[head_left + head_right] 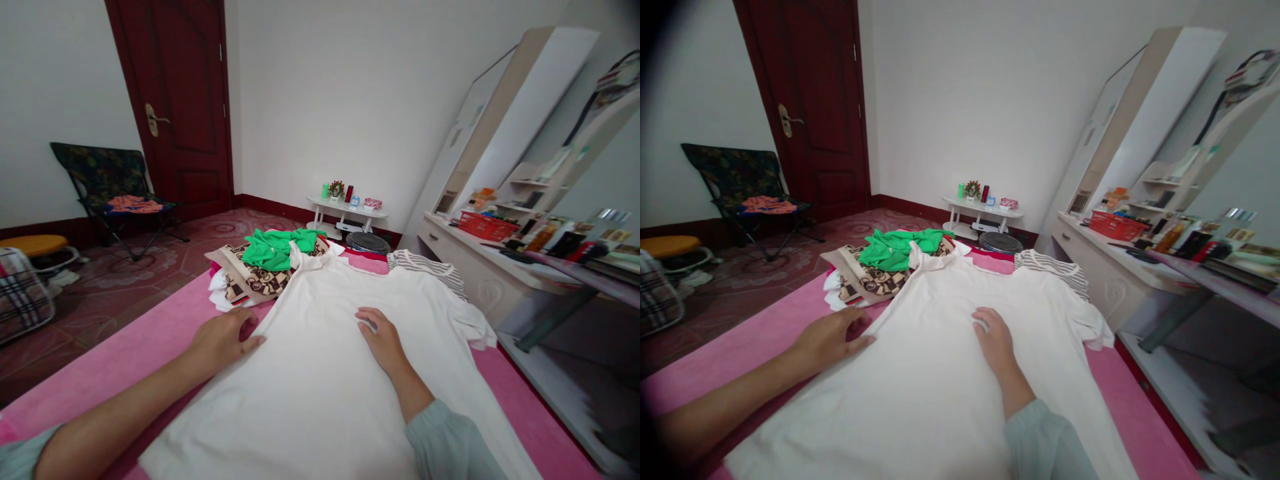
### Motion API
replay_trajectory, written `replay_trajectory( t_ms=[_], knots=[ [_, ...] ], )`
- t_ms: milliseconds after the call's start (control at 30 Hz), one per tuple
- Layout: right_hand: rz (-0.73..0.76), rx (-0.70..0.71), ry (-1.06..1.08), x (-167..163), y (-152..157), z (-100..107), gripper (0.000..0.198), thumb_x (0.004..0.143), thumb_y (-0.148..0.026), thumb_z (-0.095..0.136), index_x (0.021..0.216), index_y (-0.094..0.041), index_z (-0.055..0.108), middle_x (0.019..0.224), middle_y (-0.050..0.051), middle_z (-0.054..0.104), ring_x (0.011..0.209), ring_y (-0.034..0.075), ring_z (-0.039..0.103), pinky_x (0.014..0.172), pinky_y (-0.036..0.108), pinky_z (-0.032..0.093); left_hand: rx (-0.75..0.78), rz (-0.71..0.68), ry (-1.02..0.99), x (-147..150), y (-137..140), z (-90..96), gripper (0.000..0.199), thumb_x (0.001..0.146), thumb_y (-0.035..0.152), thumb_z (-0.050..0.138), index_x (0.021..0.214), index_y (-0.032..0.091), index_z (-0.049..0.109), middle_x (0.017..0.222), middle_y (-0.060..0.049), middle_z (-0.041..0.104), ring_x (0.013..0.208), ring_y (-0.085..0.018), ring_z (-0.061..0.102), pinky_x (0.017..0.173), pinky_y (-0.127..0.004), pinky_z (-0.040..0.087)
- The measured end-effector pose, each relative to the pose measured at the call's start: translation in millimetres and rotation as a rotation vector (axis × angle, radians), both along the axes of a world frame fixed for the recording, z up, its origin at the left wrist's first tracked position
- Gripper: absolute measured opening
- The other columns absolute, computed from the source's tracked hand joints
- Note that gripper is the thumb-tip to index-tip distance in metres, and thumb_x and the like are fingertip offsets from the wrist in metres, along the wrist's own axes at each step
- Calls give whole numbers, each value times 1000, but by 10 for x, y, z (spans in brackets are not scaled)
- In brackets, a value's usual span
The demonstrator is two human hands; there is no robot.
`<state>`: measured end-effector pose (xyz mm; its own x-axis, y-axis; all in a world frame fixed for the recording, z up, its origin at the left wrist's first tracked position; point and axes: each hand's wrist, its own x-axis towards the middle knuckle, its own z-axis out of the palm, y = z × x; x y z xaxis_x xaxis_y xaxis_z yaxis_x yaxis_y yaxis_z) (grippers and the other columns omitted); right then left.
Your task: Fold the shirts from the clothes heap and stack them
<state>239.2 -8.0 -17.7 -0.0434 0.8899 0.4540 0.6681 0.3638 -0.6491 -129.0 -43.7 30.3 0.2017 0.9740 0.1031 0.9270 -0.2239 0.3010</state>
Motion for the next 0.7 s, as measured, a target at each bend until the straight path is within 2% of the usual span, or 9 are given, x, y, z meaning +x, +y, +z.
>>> replay_trajectory(
  t_ms=[100, 467, 600, 700],
  knots=[
    [-3, -5, -4, -4, -7, 6, 23, 80, -23, 52, 95, -21, 69, 114, 7, 63, 109, 21, 58, 102, 40, 41, 23, 57, 5, 61, 50, -10, 27, 84, 49, 49, 86, 24, 57, 80, 1, 65, 71, -17, 59, 57, -26, 33],
    [-18, -14, -45, -44, -32, 58, 22, 80, -23, 50, 94, -22, 68, 113, 6, 64, 108, 21, 58, 100, 38, 41, 60, 63, -13, 68, 50, -44, 24, 84, 46, 49, 85, 24, 56, 79, 1, 65, 69, -17, 58, 56, -25, 29],
    [-96, 0, -283, -148, 2, 176, 21, 79, -17, 47, 88, -21, 66, 97, 6, 65, 97, 21, 59, 87, 35, 45, 70, 50, -68, 67, 49, -62, 21, 82, 44, 51, 84, 24, 56, 76, 2, 64, 66, -16, 56, 56, -26, 28],
    [-194, -81, -505, -274, 191, 362, 17, 76, -14, 49, 70, -21, 64, 79, 6, 64, 79, 20, 59, 69, 31, 44, 60, 35, -115, 59, 49, -74, 19, 80, 43, 54, 79, 24, 57, 75, 2, 63, 66, -16, 55, 56, -26, 27]
  ],
)
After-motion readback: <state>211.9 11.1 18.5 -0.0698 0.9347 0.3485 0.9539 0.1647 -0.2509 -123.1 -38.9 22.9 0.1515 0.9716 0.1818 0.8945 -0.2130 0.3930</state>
